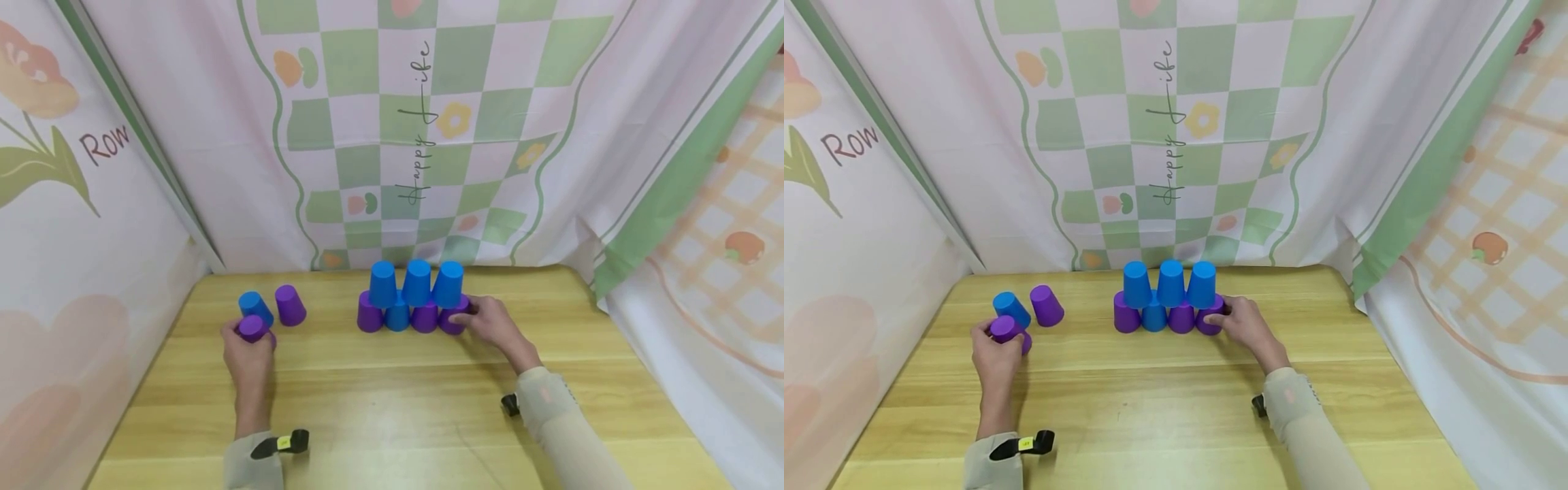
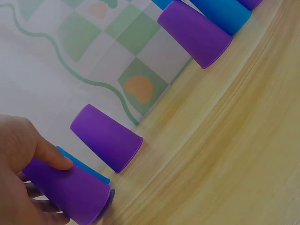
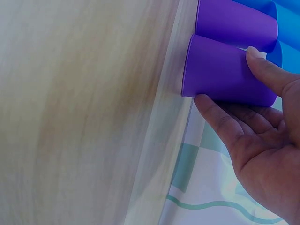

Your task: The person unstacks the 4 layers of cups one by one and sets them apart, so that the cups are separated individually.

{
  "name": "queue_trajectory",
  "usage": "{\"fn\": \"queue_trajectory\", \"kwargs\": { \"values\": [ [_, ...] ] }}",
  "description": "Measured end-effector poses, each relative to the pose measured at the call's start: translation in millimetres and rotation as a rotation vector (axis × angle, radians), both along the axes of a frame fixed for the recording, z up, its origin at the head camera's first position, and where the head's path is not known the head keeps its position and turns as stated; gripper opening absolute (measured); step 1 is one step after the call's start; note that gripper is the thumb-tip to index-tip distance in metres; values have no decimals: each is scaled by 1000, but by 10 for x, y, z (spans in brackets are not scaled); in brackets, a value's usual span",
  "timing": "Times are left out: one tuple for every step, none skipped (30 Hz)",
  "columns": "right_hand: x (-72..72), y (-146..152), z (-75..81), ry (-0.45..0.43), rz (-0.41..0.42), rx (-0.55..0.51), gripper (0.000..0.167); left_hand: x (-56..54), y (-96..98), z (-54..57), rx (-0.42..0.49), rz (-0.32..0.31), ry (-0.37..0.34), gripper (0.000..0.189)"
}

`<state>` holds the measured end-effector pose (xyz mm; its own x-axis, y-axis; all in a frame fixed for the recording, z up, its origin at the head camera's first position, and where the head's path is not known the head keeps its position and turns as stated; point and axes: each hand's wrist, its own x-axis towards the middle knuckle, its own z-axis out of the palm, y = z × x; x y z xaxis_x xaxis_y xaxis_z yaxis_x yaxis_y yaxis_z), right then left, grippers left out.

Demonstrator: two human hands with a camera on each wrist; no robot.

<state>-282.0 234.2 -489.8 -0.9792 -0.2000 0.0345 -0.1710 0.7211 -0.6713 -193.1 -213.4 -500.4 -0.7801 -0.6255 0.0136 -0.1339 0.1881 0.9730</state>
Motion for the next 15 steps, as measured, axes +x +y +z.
{"fn": "queue_trajectory", "kwargs": {
  "values": [
    [0, 0, 2, -1, -1, 0, 37, -2, 1, -1, 2, 0, -1, 62],
    [0, 1, 2, -1, -1, 1, 37, -4, 3, -2, 6, -1, -1, 62],
    [0, 2, 2, 2, -1, 3, 37, -6, 5, -3, 10, -1, -1, 62],
    [1, 2, 0, 4, -1, 6, 36, -6, 8, -2, 14, -2, -2, 63],
    [2, 2, -3, 7, -1, 7, 37, -7, 9, -3, 18, -2, 0, 63],
    [2, 2, -6, 10, 0, 10, 37, -7, 11, -3, 21, -1, -1, 64],
    [2, 3, -9, 11, 0, 11, 37, -7, 10, -6, 20, 1, 3, 64],
    [0, 4, -12, 13, 1, 13, 37, -6, 11, -6, 25, 0, 3, 64],
    [0, 3, -14, 13, 0, 12, 37, -7, 7, -10, 26, -2, 2, 65],
    [-1, 3, -15, 14, 0, 11, 37, -6, 5, -12, 27, -4, -1, 65],
    [-5, 4, -17, 14, 1, 11, 37, -7, 1, -18, 27, -5, -1, 65],
    [-6, 4, -18, 14, 3, 10, 37, -5, -1, -21, 31, -7, -3, 65],
    [-7, 4, -17, 13, 3, 9, 37, -5, -4, -26, 37, -10, -4, 65],
    [-7, 4, -15, 12, 4, 7, 37, -2, -5, -27, 45, -15, -7, 65],
    [-7, 3, -14, 10, 4, 4, 37, -2, -9, -33, 47, -17, -9, 66]
  ]
}}
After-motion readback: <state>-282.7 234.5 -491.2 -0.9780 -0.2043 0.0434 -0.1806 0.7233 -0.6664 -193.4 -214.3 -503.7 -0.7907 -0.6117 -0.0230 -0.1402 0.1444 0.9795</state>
